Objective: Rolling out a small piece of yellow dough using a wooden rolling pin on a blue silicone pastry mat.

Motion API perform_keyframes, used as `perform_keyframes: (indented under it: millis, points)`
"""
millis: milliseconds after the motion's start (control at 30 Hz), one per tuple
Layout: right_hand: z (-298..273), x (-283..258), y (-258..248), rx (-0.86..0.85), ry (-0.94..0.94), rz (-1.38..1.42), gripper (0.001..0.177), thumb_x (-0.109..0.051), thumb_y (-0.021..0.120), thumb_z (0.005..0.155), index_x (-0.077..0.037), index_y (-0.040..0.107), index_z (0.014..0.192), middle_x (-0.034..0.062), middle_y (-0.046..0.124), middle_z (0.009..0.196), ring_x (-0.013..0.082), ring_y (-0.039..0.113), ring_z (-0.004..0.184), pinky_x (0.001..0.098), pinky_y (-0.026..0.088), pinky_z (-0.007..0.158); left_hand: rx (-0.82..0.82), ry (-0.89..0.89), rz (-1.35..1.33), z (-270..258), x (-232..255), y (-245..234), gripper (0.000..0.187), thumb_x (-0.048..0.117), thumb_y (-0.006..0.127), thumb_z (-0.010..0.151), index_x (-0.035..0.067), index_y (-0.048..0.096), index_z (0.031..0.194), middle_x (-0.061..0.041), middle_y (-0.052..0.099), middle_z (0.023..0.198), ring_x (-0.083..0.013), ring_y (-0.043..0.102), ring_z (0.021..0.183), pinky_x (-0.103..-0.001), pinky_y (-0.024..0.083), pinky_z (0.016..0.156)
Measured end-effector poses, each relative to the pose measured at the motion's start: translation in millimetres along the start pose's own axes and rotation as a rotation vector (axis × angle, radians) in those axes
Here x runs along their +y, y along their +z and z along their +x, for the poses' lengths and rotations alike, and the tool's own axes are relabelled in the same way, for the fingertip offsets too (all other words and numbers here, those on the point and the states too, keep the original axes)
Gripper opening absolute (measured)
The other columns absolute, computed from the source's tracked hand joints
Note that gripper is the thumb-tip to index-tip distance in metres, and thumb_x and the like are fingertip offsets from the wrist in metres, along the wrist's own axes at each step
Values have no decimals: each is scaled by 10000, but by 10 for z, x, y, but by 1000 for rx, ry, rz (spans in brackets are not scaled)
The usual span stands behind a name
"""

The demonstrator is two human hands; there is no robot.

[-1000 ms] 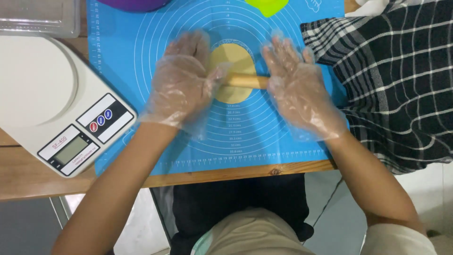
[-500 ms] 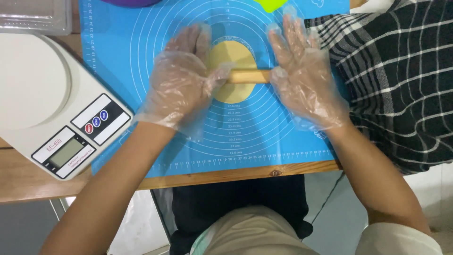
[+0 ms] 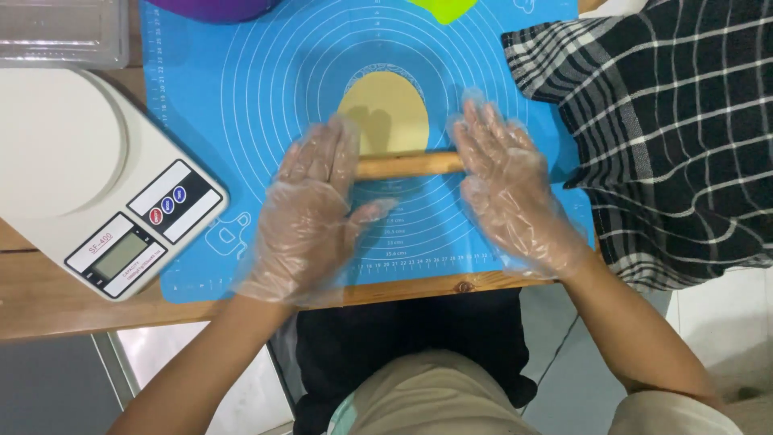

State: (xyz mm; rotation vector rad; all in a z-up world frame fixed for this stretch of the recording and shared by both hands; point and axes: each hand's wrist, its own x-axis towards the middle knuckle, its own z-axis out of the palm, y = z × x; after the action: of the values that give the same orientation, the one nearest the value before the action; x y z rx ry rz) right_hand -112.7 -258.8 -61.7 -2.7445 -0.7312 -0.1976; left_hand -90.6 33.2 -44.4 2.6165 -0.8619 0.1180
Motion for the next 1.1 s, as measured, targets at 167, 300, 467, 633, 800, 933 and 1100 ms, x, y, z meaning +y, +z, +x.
perform_keyframes:
  millis: [167, 300, 467, 633, 800, 933, 1100]
  points:
    - [-188, -290, -210, -25, -2, 104, 665, -230, 415, 1130, -222, 41, 1681, 143, 162, 1755, 437, 243, 1623, 630, 163, 1319, 9, 56, 79, -130, -24, 36, 817, 629, 306, 1052, 14, 311, 1591, -153, 356, 1650, -288, 316, 1533, -432, 223, 1266]
    - [-334, -373, -187, 38, -42, 68, 706, -243, 622, 1067, -105, 234, 1641, 184, 348, 1687, 432, 392, 1563, 615, 247, 1301, 180, -139, -493, 183, -39, -219, 350, 389, 727, 937, 143, 708, 688, -121, 721, 1287, -178, 646, 1272, -374, 363, 1159]
    - [-344, -484, -285, 174, -90, 64, 541, -184, 724, 1034, -67, 457, 1489, 171, 577, 1451, 351, 600, 1354, 588, 386, 1210, -105, -256, -581, 789, -24, -327, 297, 237, 626, 997, 18, 673, 1192, -188, 507, 1512, -335, 505, 1379, -418, 471, 1100]
    - [-376, -448, -288, 161, -85, 60, 658, -197, 756, 1028, -100, 367, 1550, 160, 552, 1492, 342, 584, 1394, 586, 392, 1225, -18, -100, -409, 1233, -296, 137, 378, 199, 635, 991, 110, 642, 1358, 22, 746, 1019, -78, 743, 905, -232, 632, 833]
    - [-402, -425, -287, 148, -65, 67, 703, -229, 761, 1037, -125, 327, 1580, 143, 546, 1517, 329, 579, 1414, 588, 404, 1221, 94, 315, 115, 1445, -424, 318, 310, -137, 531, 752, 161, 485, 825, 60, 386, 646, -134, 381, 582, -321, 381, 468]
    - [-392, -415, -286, 125, -62, 4, 669, -276, 737, 1038, -104, 358, 1562, 147, 553, 1516, 330, 574, 1408, 580, 424, 1212, -179, -48, -162, 1501, -427, 263, 244, -42, 645, 876, 159, 769, 935, 1, 696, 919, -150, 680, 846, -268, 579, 621]
    - [-393, -404, -284, 117, -69, 15, 747, -297, 724, 1051, -124, 260, 1611, 148, 543, 1539, 330, 568, 1427, 574, 425, 1221, -551, -49, -24, 1447, -119, -255, 200, 188, 476, 1118, 115, 622, 1002, -17, 568, 716, -200, 533, 645, -360, 470, 517]
